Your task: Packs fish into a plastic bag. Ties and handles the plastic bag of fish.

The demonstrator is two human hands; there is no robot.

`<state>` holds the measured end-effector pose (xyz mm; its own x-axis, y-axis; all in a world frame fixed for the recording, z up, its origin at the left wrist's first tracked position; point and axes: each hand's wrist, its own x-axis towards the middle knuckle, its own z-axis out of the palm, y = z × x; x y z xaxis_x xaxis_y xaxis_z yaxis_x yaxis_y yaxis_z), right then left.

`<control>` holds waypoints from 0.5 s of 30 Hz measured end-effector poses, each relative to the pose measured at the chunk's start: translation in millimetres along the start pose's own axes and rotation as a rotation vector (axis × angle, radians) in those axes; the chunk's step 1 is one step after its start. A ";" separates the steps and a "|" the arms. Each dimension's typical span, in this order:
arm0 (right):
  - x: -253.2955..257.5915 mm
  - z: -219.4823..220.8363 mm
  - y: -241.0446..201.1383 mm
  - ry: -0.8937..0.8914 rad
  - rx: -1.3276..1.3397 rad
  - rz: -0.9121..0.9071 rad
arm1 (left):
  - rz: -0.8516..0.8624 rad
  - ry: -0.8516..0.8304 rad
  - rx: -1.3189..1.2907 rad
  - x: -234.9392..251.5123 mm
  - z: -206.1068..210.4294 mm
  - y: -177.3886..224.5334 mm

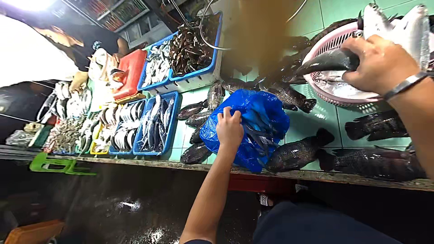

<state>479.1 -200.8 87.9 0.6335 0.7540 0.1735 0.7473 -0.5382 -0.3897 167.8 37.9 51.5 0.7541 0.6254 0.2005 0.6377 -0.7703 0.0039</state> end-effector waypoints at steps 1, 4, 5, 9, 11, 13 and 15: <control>-11.0 -1.9 -8.5 0.018 0.040 -0.059 | 0.028 -0.068 0.007 8.5 -2.8 -2.4; -35.0 -3.6 -37.8 -0.101 0.237 -0.130 | 0.067 -0.206 0.037 19.4 -16.5 -10.6; -42.7 -1.2 -50.4 -0.222 0.347 -0.091 | 0.066 -0.234 0.030 18.6 -22.3 -13.9; -71.1 43.8 -84.7 -0.765 0.995 0.278 | 0.102 -0.272 -0.071 17.4 -39.3 -23.6; -70.8 68.2 -102.7 -0.841 1.103 0.430 | 0.182 -0.245 -0.109 13.8 -41.6 -32.0; -48.3 88.7 -127.4 -0.821 1.131 0.492 | 0.268 -0.212 -0.150 17.3 -41.2 -39.9; -13.5 117.5 -158.8 -0.777 1.161 0.502 | 0.323 -0.216 -0.195 22.4 -36.8 -44.3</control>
<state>328.3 -81.3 41.2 0.2278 0.7939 -0.5637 -0.3226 -0.4847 -0.8130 150.6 81.5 91.8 0.9388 0.3444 0.0118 0.3380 -0.9269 0.1634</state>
